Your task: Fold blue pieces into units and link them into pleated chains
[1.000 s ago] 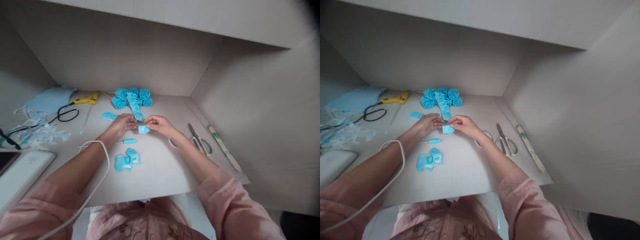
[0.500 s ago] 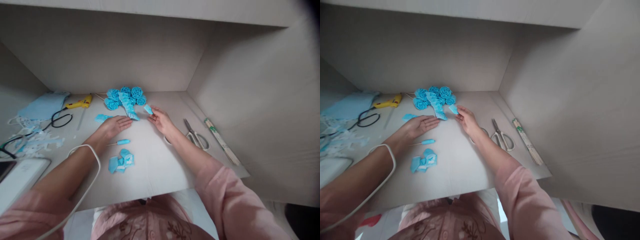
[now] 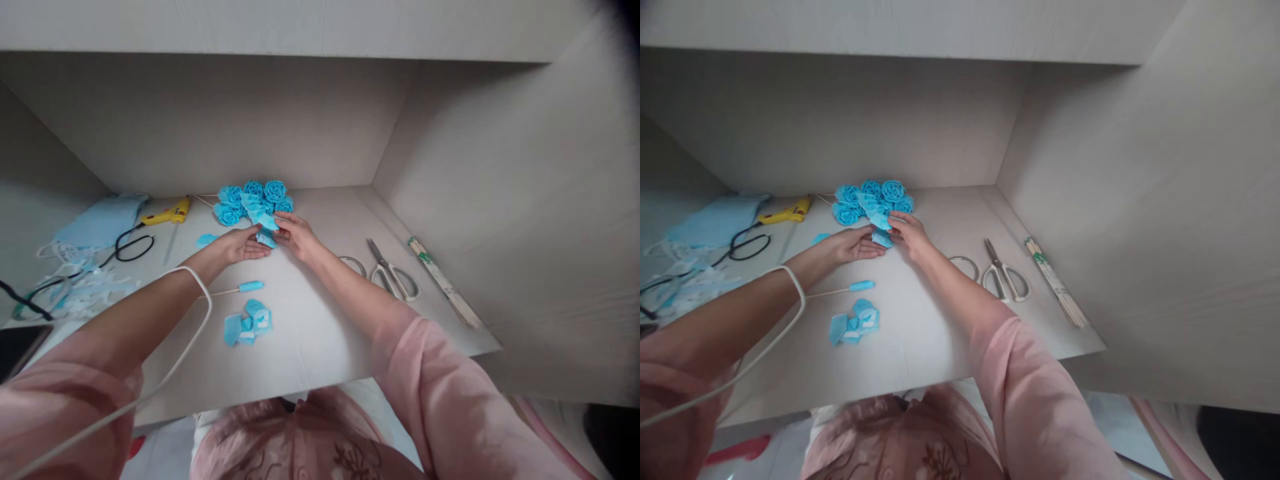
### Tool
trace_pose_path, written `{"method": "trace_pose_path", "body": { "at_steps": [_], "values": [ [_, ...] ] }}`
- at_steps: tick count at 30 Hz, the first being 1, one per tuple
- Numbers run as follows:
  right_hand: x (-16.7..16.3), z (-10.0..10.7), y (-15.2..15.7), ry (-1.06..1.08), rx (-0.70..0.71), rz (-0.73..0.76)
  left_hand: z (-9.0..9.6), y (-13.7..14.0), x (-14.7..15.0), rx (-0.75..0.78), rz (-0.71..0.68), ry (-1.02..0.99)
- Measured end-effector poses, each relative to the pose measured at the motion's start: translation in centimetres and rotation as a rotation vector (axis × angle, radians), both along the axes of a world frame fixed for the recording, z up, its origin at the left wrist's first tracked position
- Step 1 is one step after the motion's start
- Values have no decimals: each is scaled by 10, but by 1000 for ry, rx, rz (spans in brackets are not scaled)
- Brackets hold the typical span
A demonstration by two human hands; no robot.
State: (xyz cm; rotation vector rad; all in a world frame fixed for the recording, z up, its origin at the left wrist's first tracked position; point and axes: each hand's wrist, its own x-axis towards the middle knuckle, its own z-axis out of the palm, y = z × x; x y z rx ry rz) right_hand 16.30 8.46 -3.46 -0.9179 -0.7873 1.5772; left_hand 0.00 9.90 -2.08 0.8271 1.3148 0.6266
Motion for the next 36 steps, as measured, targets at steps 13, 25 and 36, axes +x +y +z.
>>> {"method": "trace_pose_path", "body": {
  "at_steps": [13,25,36],
  "values": [
    [34,21,-68,-490,515,104,3,-62,-5,345,42,-433],
    [24,7,-89,-832,634,67,-4,-79,0,438,-11,-447],
    [27,1,-86,-886,639,41,-5,-82,4,424,-42,-456]
  ]
}}
